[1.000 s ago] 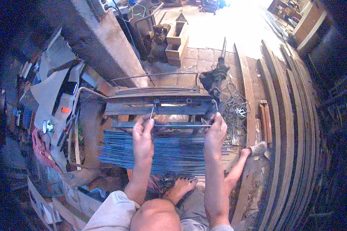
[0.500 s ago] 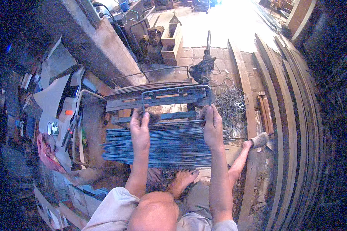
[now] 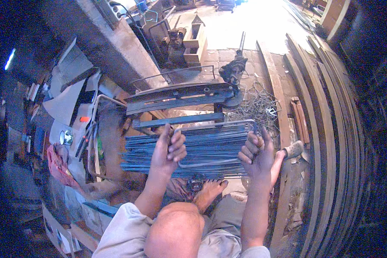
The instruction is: The person bends metal rods into rectangular shapes using a manual bending jig, then uses pliers to cut or adjust the ends.
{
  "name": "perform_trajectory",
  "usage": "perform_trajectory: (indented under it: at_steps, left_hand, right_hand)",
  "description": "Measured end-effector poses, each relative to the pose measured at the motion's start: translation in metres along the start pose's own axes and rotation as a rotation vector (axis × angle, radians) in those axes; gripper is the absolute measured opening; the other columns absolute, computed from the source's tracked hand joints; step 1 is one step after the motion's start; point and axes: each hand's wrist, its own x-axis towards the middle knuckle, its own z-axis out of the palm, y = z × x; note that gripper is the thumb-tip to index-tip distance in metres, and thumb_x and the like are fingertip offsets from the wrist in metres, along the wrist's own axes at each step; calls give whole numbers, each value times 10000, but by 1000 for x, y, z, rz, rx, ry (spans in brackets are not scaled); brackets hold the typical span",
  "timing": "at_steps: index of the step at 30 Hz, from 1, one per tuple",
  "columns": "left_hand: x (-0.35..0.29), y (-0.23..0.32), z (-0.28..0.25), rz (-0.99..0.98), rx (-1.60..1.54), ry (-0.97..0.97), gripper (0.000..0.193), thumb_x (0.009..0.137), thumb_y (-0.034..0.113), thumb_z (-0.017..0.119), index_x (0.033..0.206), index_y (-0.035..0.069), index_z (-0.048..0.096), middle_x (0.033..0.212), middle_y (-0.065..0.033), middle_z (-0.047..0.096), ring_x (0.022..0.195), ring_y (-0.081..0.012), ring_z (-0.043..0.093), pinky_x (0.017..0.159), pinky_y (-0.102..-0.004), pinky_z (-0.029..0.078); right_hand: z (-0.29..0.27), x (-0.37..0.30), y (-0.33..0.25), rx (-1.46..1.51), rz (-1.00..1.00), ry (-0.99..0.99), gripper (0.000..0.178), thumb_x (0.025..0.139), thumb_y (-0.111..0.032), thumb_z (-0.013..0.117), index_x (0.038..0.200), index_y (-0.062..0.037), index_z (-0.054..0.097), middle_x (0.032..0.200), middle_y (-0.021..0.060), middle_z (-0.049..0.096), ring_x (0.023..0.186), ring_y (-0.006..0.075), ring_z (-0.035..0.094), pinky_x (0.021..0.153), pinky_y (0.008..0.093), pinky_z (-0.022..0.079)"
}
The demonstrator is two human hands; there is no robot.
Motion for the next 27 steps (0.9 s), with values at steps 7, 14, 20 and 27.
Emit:
perform_trajectory:
  at_steps: [7,14,20,27]
  left_hand:
    - [-92,-9,0,-209,84,263,404,1016,416,489,734,133,432,600,42,280,493,-86,242,453,-261,217]
    - [-106,-17,12,-192,257,307,413,1007,377,517,686,136,423,571,33,267,491,-104,227,477,-282,207]
    - [-114,-26,8,-91,309,273,406,1010,381,508,698,143,403,561,35,267,475,-102,218,458,-291,198]
    - [-119,-34,-1,120,342,78,565,953,642,420,838,98,522,580,10,343,463,-125,325,441,-308,294]
  right_hand:
    - [-22,-89,36,-154,22,169,587,956,-368,580,1295,-392,102,612,-3,391,386,77,296,331,251,274]
    - [-12,-101,28,-140,-10,211,882,991,-293,543,1440,-554,-169,886,87,541,407,56,345,323,230,291]
    - [-13,-98,27,-92,-3,211,827,1001,-324,513,1437,-565,-148,873,95,538,376,68,331,317,244,281]
    - [-14,-92,24,-230,27,137,584,979,-505,484,1459,-345,194,694,40,478,351,89,256,349,264,256]
